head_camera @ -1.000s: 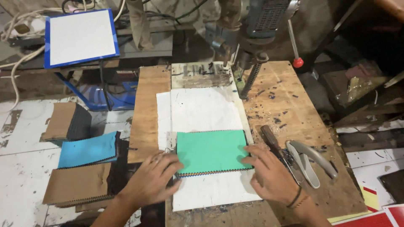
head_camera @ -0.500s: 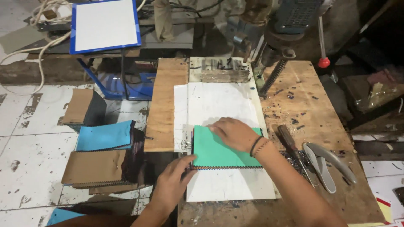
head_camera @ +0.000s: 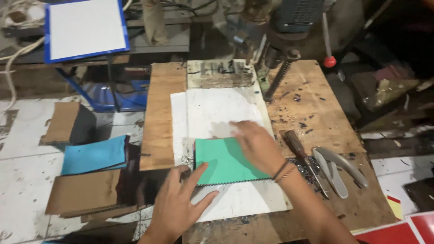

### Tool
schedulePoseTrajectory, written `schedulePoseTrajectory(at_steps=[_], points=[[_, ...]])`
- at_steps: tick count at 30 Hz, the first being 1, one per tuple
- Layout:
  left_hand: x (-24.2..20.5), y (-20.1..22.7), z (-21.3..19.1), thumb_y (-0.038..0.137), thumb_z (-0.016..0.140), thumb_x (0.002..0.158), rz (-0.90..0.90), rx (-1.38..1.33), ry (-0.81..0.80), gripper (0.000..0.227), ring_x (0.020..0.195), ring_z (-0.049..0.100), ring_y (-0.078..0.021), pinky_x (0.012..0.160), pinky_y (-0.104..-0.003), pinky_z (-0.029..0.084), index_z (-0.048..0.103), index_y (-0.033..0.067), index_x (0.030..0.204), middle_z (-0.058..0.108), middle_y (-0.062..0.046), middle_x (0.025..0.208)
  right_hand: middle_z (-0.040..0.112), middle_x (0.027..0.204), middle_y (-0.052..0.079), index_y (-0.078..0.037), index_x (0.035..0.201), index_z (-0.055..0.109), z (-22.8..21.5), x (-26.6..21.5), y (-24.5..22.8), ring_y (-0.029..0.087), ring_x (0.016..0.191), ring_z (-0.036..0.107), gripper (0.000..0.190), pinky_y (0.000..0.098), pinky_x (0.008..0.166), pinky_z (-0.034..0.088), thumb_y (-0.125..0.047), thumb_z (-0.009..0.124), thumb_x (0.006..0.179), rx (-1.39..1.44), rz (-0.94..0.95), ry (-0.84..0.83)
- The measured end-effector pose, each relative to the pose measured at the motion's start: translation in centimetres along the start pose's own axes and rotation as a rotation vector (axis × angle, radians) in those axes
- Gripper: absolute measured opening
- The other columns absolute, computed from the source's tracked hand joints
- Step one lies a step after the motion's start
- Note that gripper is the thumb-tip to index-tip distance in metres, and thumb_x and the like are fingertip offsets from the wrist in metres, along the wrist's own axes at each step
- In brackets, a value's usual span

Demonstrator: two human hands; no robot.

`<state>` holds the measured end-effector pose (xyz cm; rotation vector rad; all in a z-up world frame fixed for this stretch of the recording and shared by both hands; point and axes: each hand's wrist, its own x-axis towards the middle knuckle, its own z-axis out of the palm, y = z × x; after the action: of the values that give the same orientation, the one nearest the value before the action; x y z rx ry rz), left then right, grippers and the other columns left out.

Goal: Aligning stacks of colored material swatches, securing them with binder clips, and using a drill press to create binding holes.

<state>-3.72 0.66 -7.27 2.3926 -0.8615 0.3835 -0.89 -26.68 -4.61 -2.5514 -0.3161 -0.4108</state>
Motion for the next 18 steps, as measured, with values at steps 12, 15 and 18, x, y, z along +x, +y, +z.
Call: schedulePoseTrajectory(at_steps=[12, 15, 18], points=[[3.4, -2.3, 3.5, 0.098, 0.041, 0.080, 0.386, 0.542, -0.085, 0.124, 0.161, 0.012, -0.0239, 0.126, -0.057, 0.012, 0.018, 0.0116, 0.165, 0.015, -0.007, 0.174, 0.039, 0.056, 0.001, -0.012, 0.066, 0.040, -5.7, -6.1, 1.3, 0.016, 0.051, 0.040, 0.059, 0.0340, 0.055, 0.034, -0.052, 0.046, 0.108, 0.159, 0.900, -0.262], [3.3, -1.9, 3.0, 0.090, 0.042, 0.085, 0.361, 0.497, -0.109, 0.115, 0.160, 0.017, -0.0244, 0.127, -0.055, 0.014, 0.022, 0.0098, 0.164, 0.019, -0.008, 0.173, 0.043, 0.060, 0.000, -0.014, 0.066, 0.043, -4.2, -6.0, 1.7, 0.015, 0.053, 0.040, 0.058, 0.0322, 0.056, 0.035, -0.055, 0.046, 0.107, 0.116, 0.845, -0.316], [3.2, -1.9, 3.1, 0.086, 0.044, 0.088, 0.344, 0.461, -0.117, 0.111, 0.160, 0.018, -0.0246, 0.127, -0.050, 0.015, 0.021, 0.0084, 0.164, 0.020, -0.009, 0.173, 0.036, 0.066, -0.001, -0.014, 0.071, 0.038, -4.2, -5.7, 2.2, 0.014, 0.059, 0.036, 0.060, 0.0307, 0.060, 0.030, -0.065, 0.048, 0.100, 0.170, 0.910, -0.372]])
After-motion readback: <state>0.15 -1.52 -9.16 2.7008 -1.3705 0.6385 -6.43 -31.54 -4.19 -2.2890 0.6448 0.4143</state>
